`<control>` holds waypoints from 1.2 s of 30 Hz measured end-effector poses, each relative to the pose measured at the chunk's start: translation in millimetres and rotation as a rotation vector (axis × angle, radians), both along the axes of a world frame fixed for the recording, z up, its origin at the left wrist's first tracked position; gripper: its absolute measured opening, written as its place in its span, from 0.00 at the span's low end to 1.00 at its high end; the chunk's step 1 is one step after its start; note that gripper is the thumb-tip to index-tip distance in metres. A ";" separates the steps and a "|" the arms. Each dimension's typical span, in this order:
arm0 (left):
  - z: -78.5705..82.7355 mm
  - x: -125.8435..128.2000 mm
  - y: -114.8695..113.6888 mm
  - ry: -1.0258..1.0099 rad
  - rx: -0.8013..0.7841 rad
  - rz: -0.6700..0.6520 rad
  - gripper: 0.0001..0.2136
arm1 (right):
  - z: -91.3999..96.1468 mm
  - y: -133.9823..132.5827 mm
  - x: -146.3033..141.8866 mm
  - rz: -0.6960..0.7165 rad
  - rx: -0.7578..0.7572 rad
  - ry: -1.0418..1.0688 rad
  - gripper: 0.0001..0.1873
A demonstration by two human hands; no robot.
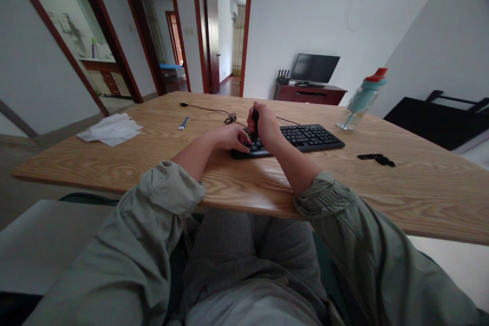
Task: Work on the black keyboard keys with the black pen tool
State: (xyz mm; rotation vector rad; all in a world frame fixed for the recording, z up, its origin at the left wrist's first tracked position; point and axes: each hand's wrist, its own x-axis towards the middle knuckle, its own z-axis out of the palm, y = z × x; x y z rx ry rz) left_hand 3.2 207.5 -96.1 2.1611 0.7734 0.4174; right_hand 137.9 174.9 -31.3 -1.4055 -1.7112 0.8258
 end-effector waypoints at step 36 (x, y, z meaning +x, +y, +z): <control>7.6 -1.3 -11.2 0.049 0.068 0.005 0.15 | 4.2 -11.5 4.6 0.171 0.025 0.123 0.27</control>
